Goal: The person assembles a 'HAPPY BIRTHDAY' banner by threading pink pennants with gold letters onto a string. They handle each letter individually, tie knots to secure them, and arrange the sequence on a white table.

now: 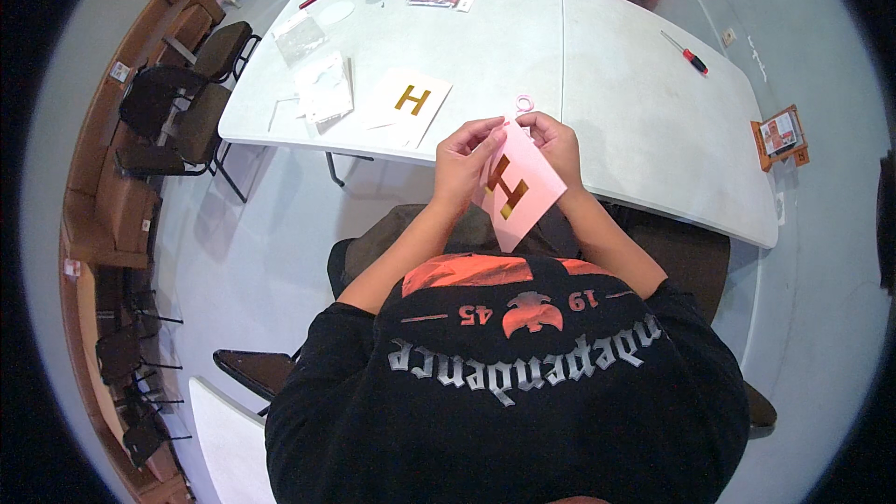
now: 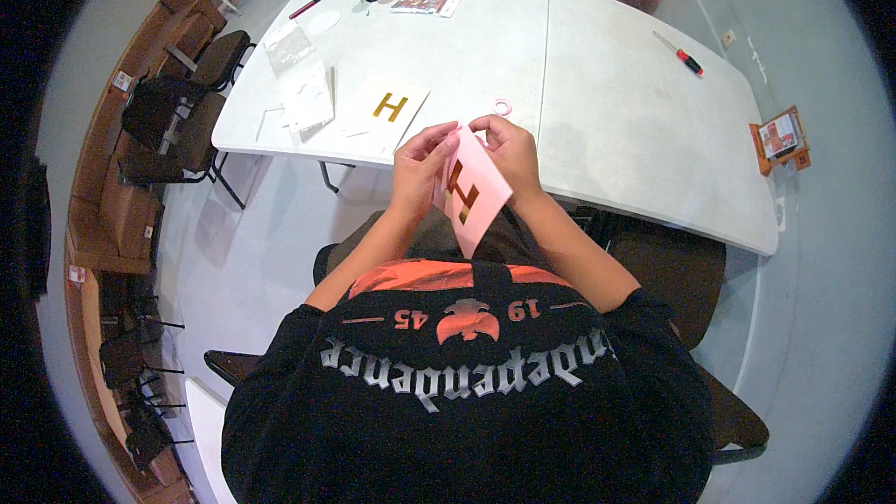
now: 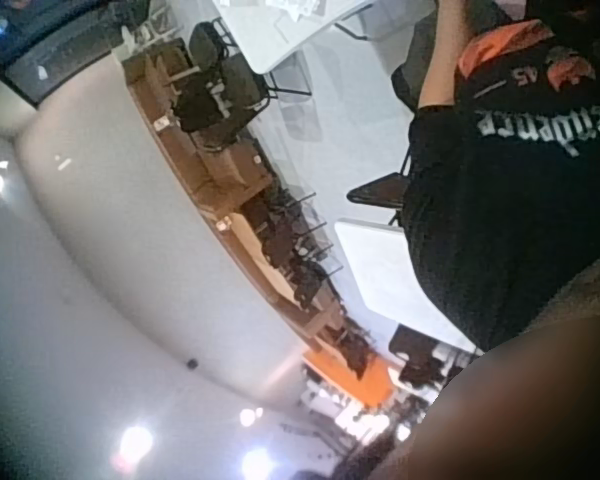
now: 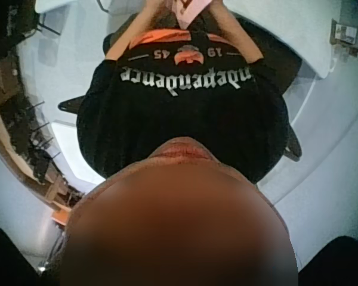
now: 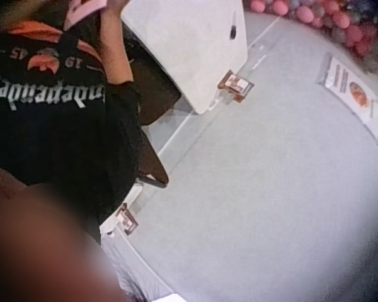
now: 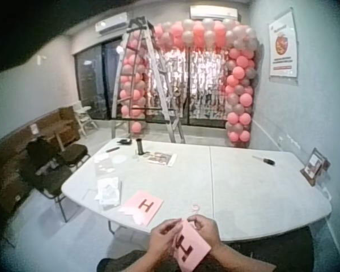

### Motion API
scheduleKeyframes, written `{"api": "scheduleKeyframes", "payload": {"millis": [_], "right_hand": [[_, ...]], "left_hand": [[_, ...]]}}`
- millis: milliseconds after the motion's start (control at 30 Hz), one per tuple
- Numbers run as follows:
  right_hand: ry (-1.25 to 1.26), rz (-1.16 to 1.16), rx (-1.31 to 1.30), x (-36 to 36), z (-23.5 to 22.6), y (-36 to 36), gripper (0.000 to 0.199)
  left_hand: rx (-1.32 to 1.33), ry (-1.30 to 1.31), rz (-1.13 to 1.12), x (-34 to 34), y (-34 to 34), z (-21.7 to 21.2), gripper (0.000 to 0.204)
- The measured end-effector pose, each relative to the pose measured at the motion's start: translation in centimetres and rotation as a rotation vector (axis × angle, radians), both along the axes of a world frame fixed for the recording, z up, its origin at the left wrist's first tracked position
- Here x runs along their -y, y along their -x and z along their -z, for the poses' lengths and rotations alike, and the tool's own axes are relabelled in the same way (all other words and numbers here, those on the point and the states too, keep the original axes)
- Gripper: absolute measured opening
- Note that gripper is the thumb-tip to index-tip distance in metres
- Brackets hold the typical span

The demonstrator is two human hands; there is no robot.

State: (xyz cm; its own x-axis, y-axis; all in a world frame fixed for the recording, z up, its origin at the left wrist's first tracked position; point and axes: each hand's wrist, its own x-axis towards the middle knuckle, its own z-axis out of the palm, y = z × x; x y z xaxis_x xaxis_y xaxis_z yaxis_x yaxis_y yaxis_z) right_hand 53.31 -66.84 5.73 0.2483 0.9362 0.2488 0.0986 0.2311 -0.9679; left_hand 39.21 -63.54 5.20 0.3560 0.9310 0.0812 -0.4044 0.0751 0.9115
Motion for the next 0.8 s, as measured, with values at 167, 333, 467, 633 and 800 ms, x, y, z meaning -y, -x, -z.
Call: {"api": "scheduleKeyframes", "payload": {"millis": [167, 333, 467, 633, 800], "right_hand": [[0.048, -0.103, -0.1, 0.4, -0.5, -0.5, 0.02], [0.133, -0.205, -0.308, 0.7, -1.6, -0.6, 0.021], [0.282, -0.202, -0.222, 0.2, -3.0, -1.4, 0.025], [-0.081, 0.283, 0.682, -0.3, -6.6, -3.0, 0.021], [-0.335, 0.024, 0.915, 1.1, -9.3, -2.1, 0.021]], "left_hand": [[0.029, 0.06, 0.039, -0.2, 0.1, -0.2, 0.032], [0.09, 0.014, 0.079, -0.7, 0.3, -1.0, 0.048], [0.056, 0.02, 0.056, -0.8, 0.6, -1.6, 0.051], [0.006, 0.034, -0.02, -0.7, 0.9, -2.0, 0.048], [-0.037, 0.092, -0.05, -0.3, 0.8, -2.2, 0.045]]}}
